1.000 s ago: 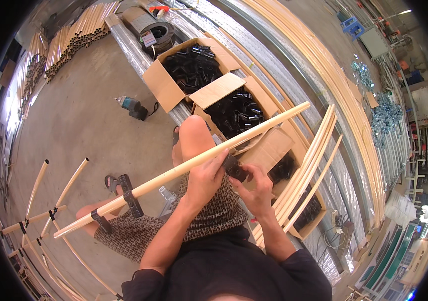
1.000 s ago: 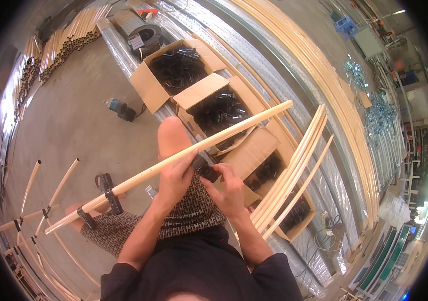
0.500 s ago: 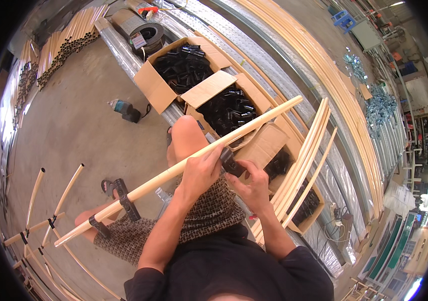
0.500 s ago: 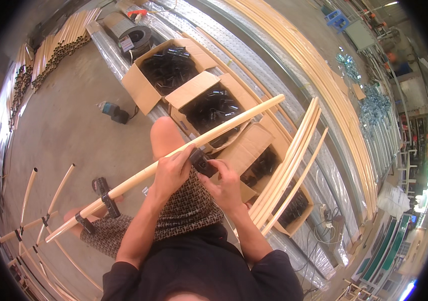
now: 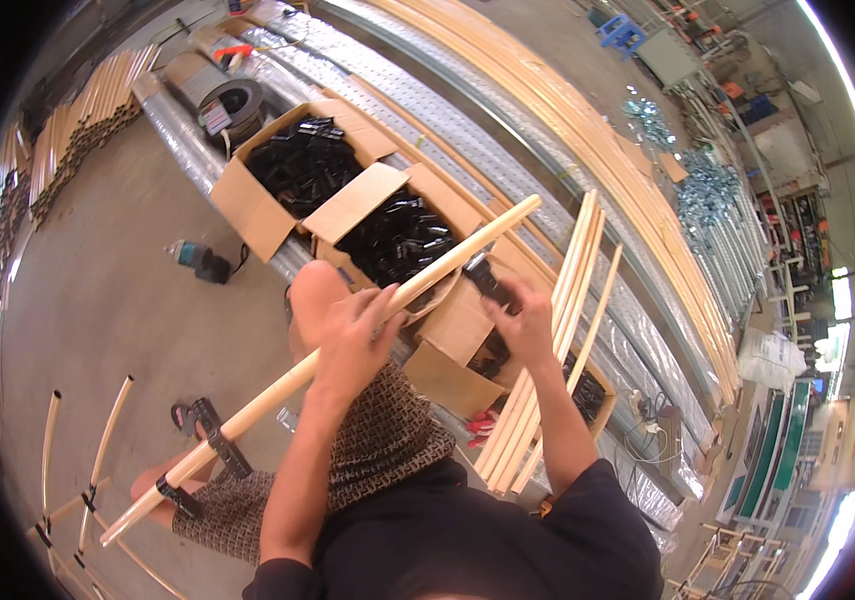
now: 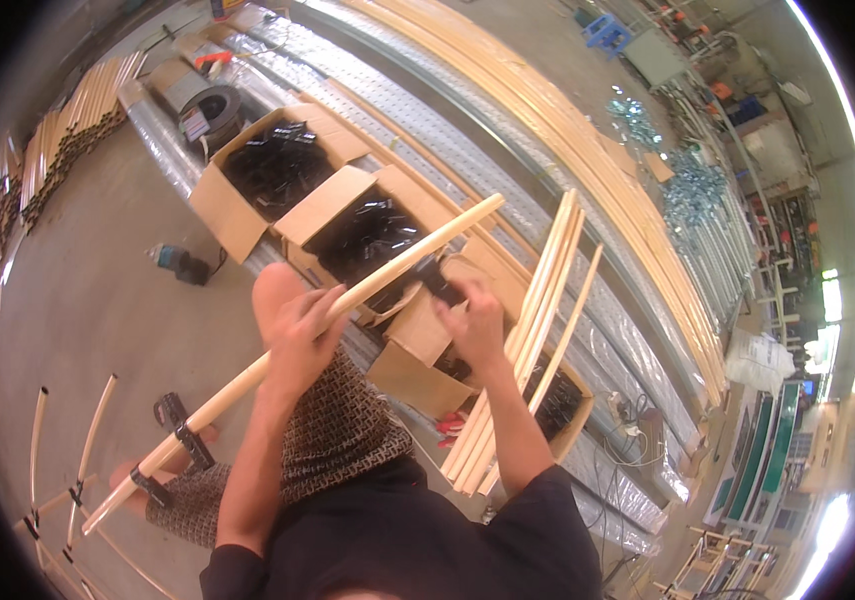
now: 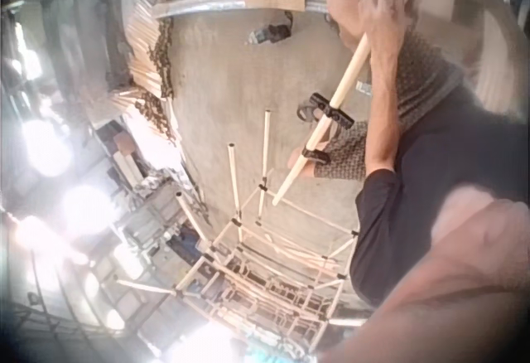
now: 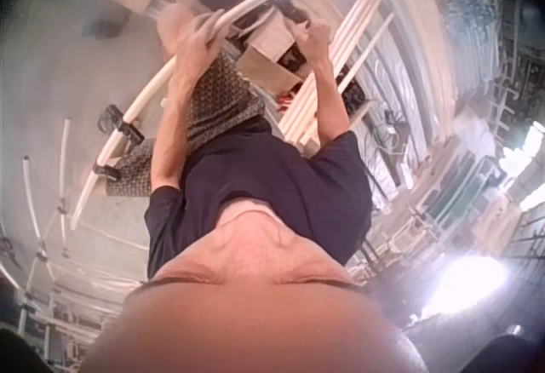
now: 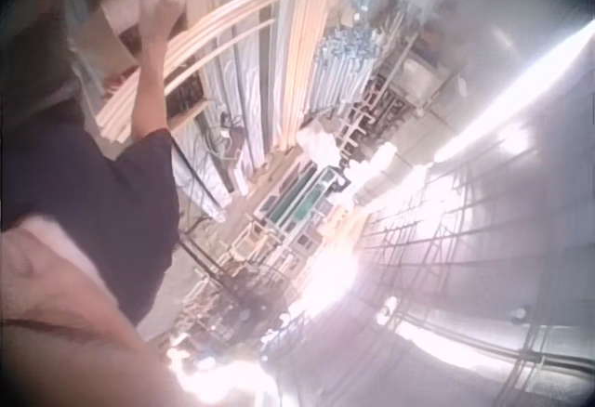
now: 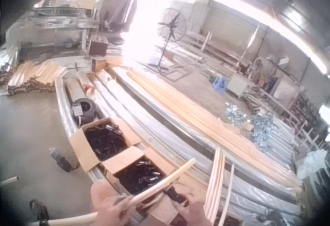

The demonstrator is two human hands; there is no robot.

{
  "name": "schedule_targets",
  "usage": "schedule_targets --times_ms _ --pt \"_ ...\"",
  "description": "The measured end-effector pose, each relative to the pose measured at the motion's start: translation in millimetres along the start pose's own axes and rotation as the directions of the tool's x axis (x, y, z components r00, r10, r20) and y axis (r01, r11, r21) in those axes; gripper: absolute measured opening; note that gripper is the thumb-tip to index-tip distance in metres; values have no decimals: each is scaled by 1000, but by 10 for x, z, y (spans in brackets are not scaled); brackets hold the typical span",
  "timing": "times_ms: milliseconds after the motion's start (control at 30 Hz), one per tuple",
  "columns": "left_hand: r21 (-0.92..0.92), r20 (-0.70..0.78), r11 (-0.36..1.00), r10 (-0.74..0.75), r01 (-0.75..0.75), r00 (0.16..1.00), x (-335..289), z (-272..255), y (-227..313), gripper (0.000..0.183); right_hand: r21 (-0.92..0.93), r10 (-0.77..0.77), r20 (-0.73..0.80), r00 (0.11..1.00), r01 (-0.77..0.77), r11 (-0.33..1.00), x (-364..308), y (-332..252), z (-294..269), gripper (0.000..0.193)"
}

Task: The person attaches black plastic connectors to a long wooden pole by hand, pulling several additional connectors from a cardboard box on the floor to continue the assembly.

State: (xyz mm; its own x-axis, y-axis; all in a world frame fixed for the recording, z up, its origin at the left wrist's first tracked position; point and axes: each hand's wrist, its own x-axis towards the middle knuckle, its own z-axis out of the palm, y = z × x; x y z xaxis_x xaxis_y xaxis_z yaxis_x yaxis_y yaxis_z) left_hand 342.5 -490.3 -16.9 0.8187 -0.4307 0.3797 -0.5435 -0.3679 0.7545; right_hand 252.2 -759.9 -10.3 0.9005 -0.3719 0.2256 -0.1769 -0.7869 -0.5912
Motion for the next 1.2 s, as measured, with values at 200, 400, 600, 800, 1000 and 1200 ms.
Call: schedule_targets --times_ms 200,400,600,800,1000,1200 --pt "183 46 965 -197 186 979 -346 -526 -257 27 -268 104 -225 969 -164 949 943 1417 -376 40" --pt "108 101 931 -359 348 928 -511 -645 -252 24 -351 227 -210 951 -290 890 1368 2025 -299 43" --pt "217 112 934 -311 282 944 -542 -631 -221 25 -335 240 -192 952 -293 895 1501 1970 -178 36" --pt "223 115 948 -256 226 960 -592 -564 -277 29 -349 180 -99 979 -204 914 1550 2076 -288 41" --pt "252 117 958 -172 139 978 -610 -558 -281 35 -296 114 80 990 -85 951 1626 2071 -489 44" --pt "268 106 952 -179 145 978 -599 -533 -269 34 -229 50 112 992 -24 973 1532 2061 -388 47"
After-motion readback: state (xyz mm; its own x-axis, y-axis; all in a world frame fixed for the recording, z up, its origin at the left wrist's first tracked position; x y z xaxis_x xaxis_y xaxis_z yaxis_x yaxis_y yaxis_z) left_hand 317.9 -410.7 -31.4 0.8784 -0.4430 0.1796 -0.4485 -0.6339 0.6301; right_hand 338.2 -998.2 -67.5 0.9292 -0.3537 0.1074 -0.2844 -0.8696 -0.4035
